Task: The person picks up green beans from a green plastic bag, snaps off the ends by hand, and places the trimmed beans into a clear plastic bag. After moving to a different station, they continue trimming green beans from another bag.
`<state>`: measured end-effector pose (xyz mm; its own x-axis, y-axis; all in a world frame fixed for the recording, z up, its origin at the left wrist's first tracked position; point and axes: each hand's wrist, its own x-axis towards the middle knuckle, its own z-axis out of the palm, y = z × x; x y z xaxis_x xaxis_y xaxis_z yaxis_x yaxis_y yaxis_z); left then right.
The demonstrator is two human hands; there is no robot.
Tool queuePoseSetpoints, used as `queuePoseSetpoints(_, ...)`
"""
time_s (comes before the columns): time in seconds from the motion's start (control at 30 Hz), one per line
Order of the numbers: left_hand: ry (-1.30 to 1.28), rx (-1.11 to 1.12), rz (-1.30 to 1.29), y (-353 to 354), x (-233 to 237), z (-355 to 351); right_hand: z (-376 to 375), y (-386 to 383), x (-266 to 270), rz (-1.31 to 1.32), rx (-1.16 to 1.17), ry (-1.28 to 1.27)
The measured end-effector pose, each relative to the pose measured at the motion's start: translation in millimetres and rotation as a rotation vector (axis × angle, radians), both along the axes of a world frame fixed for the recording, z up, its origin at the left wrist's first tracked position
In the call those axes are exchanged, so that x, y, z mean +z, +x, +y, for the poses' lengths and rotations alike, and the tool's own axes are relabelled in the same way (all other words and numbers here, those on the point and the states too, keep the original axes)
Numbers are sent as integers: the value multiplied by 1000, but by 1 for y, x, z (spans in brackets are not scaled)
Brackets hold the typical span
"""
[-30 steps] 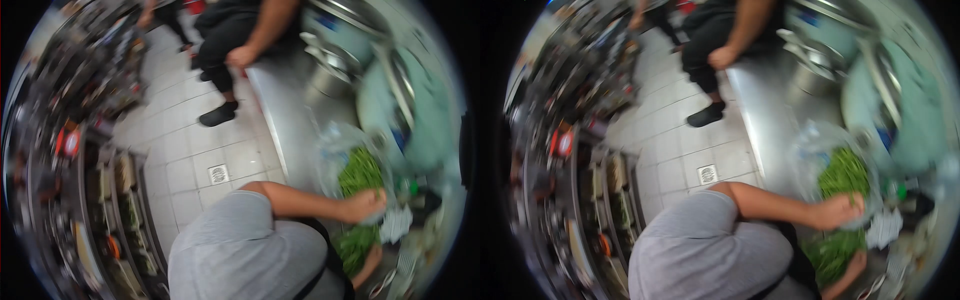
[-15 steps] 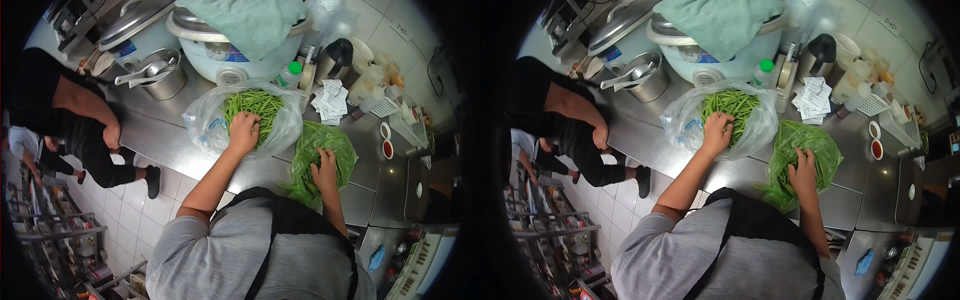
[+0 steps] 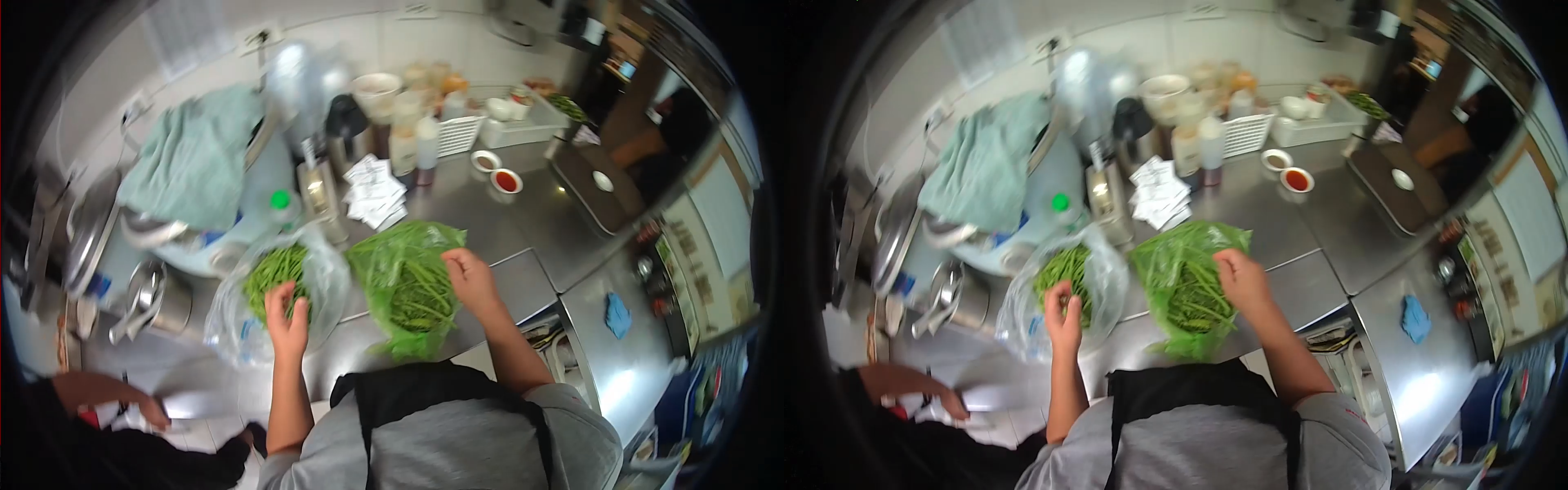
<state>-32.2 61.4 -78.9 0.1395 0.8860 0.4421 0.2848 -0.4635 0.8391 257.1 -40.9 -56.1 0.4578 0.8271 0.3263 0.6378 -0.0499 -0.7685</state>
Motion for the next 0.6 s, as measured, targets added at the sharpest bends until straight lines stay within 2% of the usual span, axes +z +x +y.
queuePoseSetpoints(0.03,-167,-132,-176,5,-2,-2,0,-1,2,134,48,66)
queuePoseSetpoints(0.13,-420,-488,-264,33,10,-28,-1,-23,7,535,260,180)
queuePoseSetpoints(0.2,-521,-609,-299,51,15,-44,-6,-47,14,571,397,91)
queuePoseSetpoints(0.37,-647,-675,-450,60,15,-51,-17,-74,8,402,661,-172)
queuePoseSetpoints(0.5,-615,-574,-442,50,11,-46,-13,-74,-6,323,562,-94)
queuePoseSetpoints(0.6,-578,-529,-431,48,16,-48,-8,-67,-14,146,502,-64)
